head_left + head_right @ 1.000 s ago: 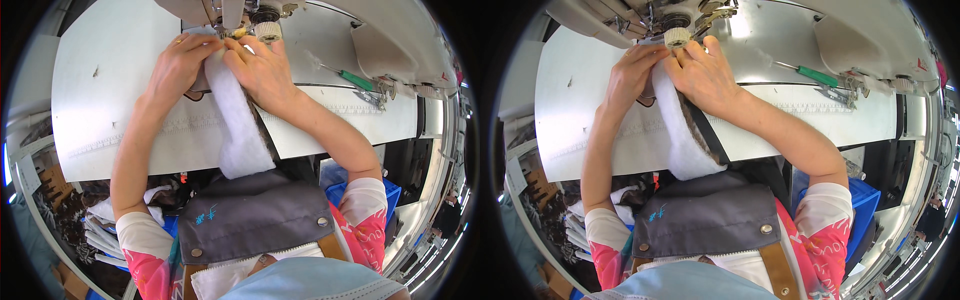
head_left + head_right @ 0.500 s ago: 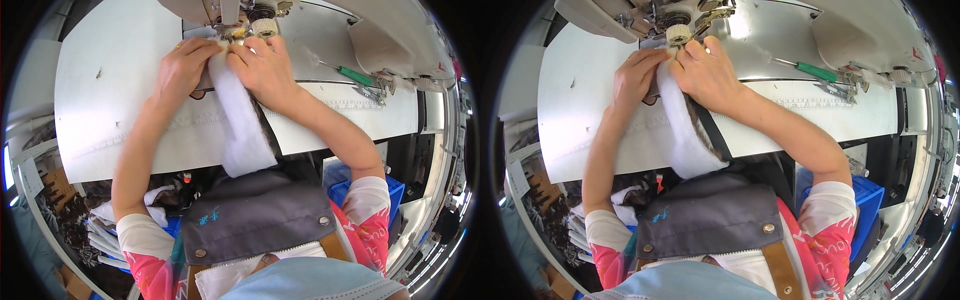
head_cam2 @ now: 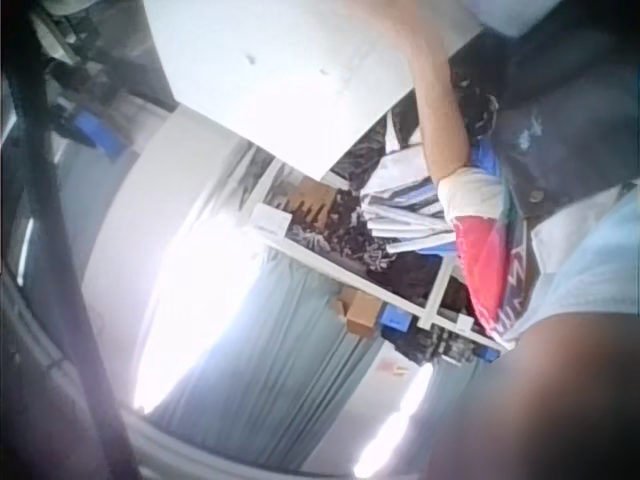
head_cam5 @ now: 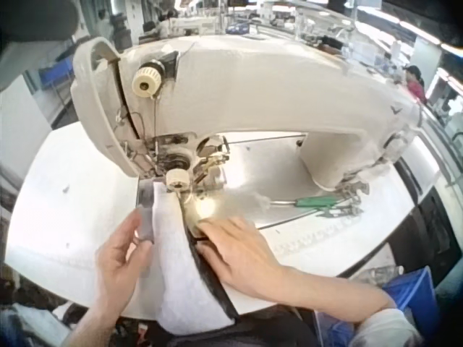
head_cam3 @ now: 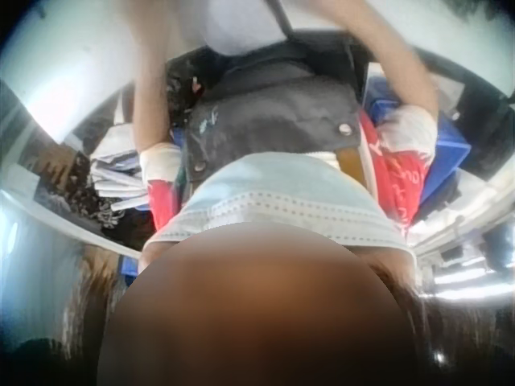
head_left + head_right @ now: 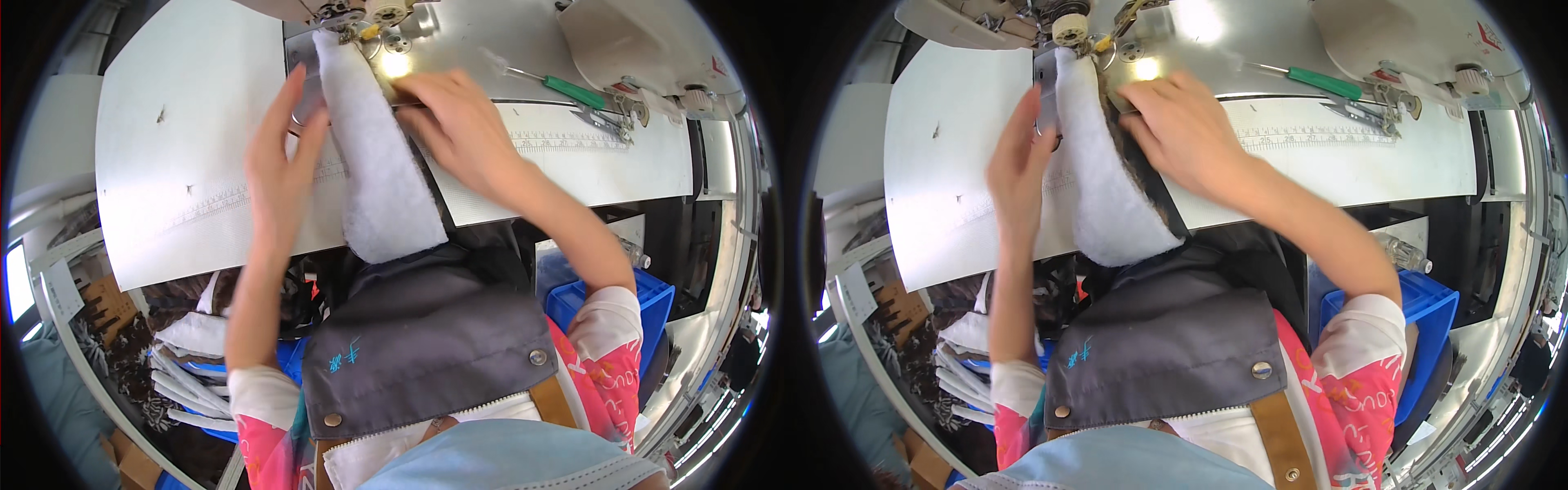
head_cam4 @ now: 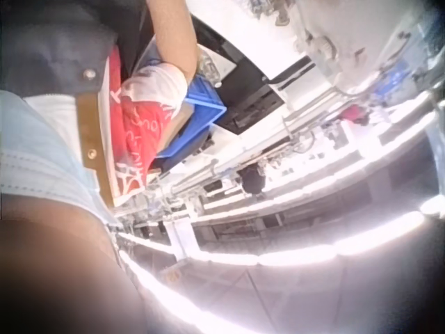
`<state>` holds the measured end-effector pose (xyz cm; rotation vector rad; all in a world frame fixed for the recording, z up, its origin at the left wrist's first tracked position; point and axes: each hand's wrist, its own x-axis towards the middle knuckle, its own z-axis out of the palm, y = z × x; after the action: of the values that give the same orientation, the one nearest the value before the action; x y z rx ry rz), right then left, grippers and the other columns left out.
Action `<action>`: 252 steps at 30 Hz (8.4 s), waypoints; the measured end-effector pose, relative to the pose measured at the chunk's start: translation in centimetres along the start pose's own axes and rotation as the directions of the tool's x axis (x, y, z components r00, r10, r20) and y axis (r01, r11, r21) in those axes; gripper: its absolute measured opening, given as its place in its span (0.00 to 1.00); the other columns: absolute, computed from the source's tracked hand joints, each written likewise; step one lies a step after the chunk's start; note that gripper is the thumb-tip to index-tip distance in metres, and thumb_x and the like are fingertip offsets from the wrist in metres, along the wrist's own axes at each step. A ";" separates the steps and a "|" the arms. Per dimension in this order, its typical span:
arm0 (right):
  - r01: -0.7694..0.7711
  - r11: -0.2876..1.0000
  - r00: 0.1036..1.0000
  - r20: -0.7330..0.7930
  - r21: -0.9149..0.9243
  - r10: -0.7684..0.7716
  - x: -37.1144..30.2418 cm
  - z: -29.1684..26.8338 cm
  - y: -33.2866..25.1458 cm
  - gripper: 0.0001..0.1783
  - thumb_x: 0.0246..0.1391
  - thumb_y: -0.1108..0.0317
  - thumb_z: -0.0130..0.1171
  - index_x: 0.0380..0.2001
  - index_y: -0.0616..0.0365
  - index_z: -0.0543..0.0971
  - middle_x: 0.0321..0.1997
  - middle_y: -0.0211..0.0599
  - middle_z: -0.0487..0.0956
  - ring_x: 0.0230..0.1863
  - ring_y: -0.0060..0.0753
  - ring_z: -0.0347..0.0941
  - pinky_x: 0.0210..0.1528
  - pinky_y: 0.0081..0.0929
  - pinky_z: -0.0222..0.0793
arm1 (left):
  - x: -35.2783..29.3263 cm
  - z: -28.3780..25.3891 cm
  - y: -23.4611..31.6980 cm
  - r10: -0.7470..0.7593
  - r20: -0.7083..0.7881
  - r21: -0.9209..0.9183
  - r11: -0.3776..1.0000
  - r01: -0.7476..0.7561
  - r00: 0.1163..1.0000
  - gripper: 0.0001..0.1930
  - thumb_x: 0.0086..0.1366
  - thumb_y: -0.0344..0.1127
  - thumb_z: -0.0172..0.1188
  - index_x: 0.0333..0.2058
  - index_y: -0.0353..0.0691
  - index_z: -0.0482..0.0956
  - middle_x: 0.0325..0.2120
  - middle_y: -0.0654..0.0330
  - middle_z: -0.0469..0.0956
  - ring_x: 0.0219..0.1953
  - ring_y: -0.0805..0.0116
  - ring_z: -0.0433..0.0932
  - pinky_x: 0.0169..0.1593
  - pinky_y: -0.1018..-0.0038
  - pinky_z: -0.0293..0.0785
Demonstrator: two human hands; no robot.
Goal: Sewing a fur trim onto a fabric backing using an industrial sewing machine and precision tools.
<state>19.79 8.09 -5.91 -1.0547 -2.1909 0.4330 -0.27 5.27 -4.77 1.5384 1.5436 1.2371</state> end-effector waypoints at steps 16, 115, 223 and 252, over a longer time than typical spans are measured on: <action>-0.405 0.675 0.899 0.134 0.617 0.417 -8.2 -2.7 -4.3 0.20 0.46 0.74 0.60 0.45 0.61 0.71 0.24 0.33 0.75 0.25 0.29 0.73 0.32 0.24 0.65 | -10.0 0.4 4.6 0.197 0.256 0.766 0.556 -0.323 0.946 0.38 0.47 0.19 0.47 0.61 0.30 0.51 0.62 0.42 0.50 0.61 0.38 0.56 0.55 0.61 0.64; -0.681 -0.298 0.635 0.742 0.669 0.215 -10.9 3.3 -9.7 0.12 0.52 0.78 0.47 0.42 0.68 0.71 0.34 0.29 0.76 0.34 0.17 0.71 0.35 0.20 0.71 | -1.0 0.0 1.3 0.272 0.502 0.716 0.402 -0.571 0.821 0.24 0.62 0.48 0.54 0.55 0.46 0.69 0.57 0.63 0.67 0.64 0.59 0.56 0.59 0.39 0.43; 0.004 0.984 0.945 0.323 -0.179 0.055 -2.7 -2.3 -2.1 0.29 0.44 0.68 0.59 0.54 0.55 0.69 0.13 0.31 0.70 0.14 0.36 0.67 0.21 0.30 0.61 | 0.7 0.7 -1.4 0.357 0.385 0.607 0.597 -0.525 0.851 0.20 0.58 0.38 0.60 0.51 0.45 0.73 0.53 0.65 0.72 0.56 0.67 0.70 0.59 0.49 0.53; -0.097 0.987 0.915 0.377 -0.130 0.140 -4.8 -1.9 -4.7 0.26 0.46 0.66 0.60 0.50 0.56 0.70 0.11 0.31 0.70 0.13 0.37 0.67 0.20 0.31 0.59 | 0.7 -0.4 -0.9 0.312 0.404 0.524 0.692 -0.497 0.860 0.15 0.52 0.27 0.62 0.40 0.51 0.80 0.47 0.68 0.74 0.40 0.67 0.75 0.59 0.50 0.55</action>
<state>20.59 1.42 -3.95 -1.2527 -2.5272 0.6276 -1.05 5.97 -5.30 2.4848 1.5261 0.6691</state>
